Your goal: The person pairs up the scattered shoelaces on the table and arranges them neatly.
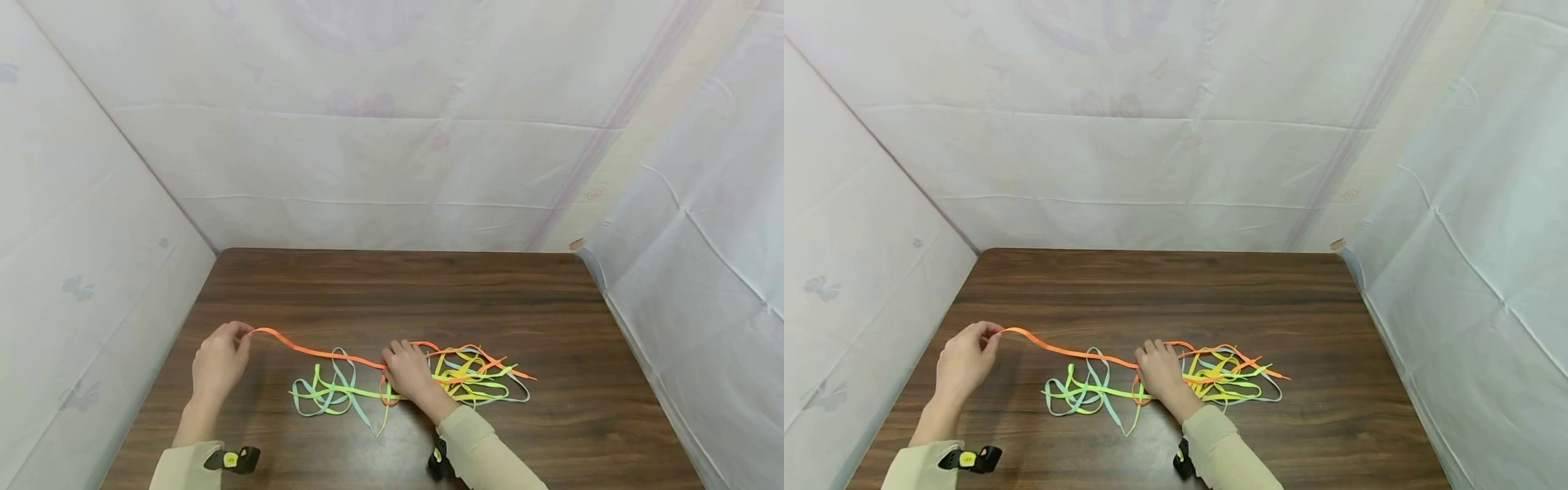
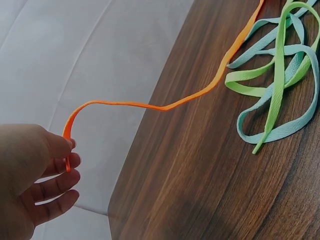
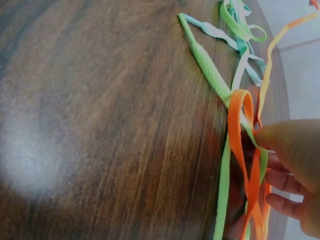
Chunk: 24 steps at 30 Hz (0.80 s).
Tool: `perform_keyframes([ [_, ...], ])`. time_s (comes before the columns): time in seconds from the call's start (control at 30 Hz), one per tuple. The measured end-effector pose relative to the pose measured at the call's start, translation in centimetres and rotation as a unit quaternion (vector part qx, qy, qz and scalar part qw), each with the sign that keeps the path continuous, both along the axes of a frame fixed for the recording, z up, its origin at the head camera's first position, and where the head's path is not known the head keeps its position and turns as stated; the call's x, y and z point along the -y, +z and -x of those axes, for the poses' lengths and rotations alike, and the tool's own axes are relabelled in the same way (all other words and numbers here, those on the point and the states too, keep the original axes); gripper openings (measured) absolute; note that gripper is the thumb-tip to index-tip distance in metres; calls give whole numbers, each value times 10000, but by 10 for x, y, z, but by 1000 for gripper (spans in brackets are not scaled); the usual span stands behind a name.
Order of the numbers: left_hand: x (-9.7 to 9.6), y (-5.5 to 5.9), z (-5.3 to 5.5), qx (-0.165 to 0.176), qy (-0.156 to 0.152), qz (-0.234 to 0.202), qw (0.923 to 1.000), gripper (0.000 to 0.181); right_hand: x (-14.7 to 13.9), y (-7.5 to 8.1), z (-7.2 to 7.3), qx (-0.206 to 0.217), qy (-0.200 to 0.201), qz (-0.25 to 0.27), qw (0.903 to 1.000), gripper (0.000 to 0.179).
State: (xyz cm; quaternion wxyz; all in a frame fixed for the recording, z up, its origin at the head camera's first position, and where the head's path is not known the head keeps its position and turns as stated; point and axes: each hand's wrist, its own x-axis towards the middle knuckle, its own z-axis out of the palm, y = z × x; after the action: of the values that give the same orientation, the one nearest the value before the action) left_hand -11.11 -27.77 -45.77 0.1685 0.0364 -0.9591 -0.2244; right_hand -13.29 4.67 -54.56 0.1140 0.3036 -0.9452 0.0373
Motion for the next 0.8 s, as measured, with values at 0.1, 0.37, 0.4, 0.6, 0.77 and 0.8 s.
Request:
perform_keyframes([
  [0.1,1,0,-1,-45,40,10,10000,5,-1,-1,-1,-17,-9,-28,10000,10],
  [0.37,4,3,-4,-63,107,-32,9999,5,-2,13,-2,453,203,678,9965,13],
  [0.4,4,3,-4,-47,118,-34,9999,5,-2,16,-2,540,221,799,9951,12],
  [0.6,7,1,-4,-25,131,-4,9999,6,-5,36,-2,949,402,1329,9858,1],
  [0.77,10,2,-4,-10,89,4,10000,6,-12,46,-1,1063,408,1619,9802,10],
  [0.8,11,2,-5,9,80,17,10000,6,-14,47,-1,1094,364,1640,9797,10],
])
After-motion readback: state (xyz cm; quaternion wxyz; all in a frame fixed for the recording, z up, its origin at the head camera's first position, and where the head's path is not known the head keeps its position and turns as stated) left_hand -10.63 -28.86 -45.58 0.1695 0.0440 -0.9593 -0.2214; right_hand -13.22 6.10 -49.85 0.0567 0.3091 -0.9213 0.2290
